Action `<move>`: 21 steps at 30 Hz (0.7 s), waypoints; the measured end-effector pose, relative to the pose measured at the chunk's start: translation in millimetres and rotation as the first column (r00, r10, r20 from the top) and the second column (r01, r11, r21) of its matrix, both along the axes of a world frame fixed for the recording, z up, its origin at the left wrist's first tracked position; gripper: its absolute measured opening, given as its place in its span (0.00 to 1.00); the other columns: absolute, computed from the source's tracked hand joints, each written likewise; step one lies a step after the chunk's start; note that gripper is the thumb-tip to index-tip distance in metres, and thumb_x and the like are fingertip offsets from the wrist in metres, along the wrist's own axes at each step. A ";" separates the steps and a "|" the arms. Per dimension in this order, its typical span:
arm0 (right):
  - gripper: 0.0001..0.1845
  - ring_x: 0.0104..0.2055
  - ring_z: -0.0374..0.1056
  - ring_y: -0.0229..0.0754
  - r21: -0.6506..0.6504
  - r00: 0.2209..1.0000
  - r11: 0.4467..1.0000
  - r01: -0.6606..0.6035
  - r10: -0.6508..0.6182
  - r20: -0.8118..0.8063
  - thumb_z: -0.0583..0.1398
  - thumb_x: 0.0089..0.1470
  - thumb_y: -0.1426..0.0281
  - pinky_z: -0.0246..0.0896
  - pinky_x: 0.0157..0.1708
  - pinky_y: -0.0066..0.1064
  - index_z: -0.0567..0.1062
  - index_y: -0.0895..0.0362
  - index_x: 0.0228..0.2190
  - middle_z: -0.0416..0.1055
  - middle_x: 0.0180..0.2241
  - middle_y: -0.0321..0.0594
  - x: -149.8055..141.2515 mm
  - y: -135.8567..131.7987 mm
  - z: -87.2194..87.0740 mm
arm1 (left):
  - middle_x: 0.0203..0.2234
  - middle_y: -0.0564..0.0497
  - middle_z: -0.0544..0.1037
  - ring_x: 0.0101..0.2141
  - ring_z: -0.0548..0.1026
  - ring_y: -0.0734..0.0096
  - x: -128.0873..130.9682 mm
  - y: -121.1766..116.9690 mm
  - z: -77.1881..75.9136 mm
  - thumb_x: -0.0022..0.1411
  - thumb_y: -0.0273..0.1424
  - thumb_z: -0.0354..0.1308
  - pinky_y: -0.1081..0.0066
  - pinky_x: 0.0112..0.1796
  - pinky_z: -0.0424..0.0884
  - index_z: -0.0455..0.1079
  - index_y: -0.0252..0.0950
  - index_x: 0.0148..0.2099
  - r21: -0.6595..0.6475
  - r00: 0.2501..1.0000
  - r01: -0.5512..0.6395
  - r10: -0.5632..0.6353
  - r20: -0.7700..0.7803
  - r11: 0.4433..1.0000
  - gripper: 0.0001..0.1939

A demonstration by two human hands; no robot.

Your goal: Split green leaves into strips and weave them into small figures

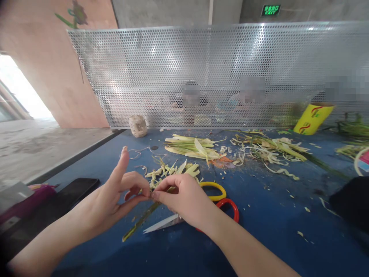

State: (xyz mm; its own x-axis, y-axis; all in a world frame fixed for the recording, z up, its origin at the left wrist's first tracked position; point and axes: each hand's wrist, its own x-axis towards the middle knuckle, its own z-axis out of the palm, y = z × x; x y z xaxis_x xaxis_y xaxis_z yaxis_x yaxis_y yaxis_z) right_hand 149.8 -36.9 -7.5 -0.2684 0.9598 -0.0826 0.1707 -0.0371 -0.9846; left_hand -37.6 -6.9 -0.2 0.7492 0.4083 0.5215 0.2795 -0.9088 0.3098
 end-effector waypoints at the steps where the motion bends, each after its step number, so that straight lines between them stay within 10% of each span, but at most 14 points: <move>1: 0.05 0.14 0.49 0.28 0.003 1.000 1.000 -0.003 0.003 0.002 0.60 0.46 0.68 0.42 0.14 0.22 0.72 0.57 0.24 0.56 0.12 0.28 -0.2 -0.2 0.0 | 0.30 0.50 0.73 0.30 0.69 0.72 0.2 -0.1 0.0 0.58 0.20 0.49 0.70 0.33 0.68 0.17 0.42 0.62 -0.008 1.000 0.000 0.000 0.003 1.000 0.45; 6: 0.06 0.16 0.52 0.29 0.101 0.996 0.991 0.085 -0.083 -0.022 0.60 0.45 0.67 0.46 0.16 0.23 0.71 0.58 0.23 0.57 0.14 0.29 -2.4 0.6 -1.4 | 0.29 0.52 0.71 0.27 0.68 0.74 7.9 -6.3 4.6 0.55 0.24 0.55 0.74 0.27 0.67 0.24 0.44 0.64 -0.352 0.957 -0.047 0.143 0.253 0.935 0.47; 11: 0.04 0.19 0.56 0.31 0.247 0.979 0.949 0.197 -0.203 0.003 0.59 0.46 0.69 0.50 0.19 0.24 0.72 0.57 0.23 0.63 0.17 0.31 -5.3 -1.0 -1.7 | 0.25 0.53 0.73 0.29 0.72 0.73 19.5 -7.2 4.9 0.49 0.26 0.62 0.71 0.31 0.68 0.36 0.37 0.63 -0.874 0.903 0.134 0.306 0.302 0.467 0.47; 14: 0.04 0.23 0.61 0.34 0.368 0.964 0.900 0.233 -0.263 0.034 0.59 0.46 0.69 0.55 0.23 0.25 0.73 0.56 0.23 0.69 0.23 0.35 -5.6 -1.8 -3.3 | 0.24 0.52 0.75 0.24 0.72 0.75 22.5 -4.1 2.7 0.45 0.26 0.65 0.77 0.23 0.64 0.37 0.34 0.63 -0.933 0.876 0.157 0.390 0.283 0.323 0.51; 21: 0.06 0.22 0.58 0.34 0.582 0.924 0.775 0.247 -0.370 0.100 0.59 0.48 0.71 0.54 0.21 0.25 0.73 0.56 0.22 0.69 0.24 0.35 -8.5 -1.0 -9.4 | 0.23 0.52 0.77 0.23 0.73 0.74 25.2 -4.4 1.0 0.43 0.24 0.66 0.78 0.22 0.62 0.32 0.33 0.64 -0.943 0.816 0.125 0.509 0.274 0.308 0.55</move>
State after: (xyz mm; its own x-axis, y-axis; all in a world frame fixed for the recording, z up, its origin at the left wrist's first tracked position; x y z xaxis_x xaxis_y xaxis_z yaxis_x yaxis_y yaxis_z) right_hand 141.3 -37.9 -16.9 0.0133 0.8852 0.4649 0.4364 0.4132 -0.7993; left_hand -12.3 -11.3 0.8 0.3683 0.9261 -0.0820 -0.0604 0.1118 0.9919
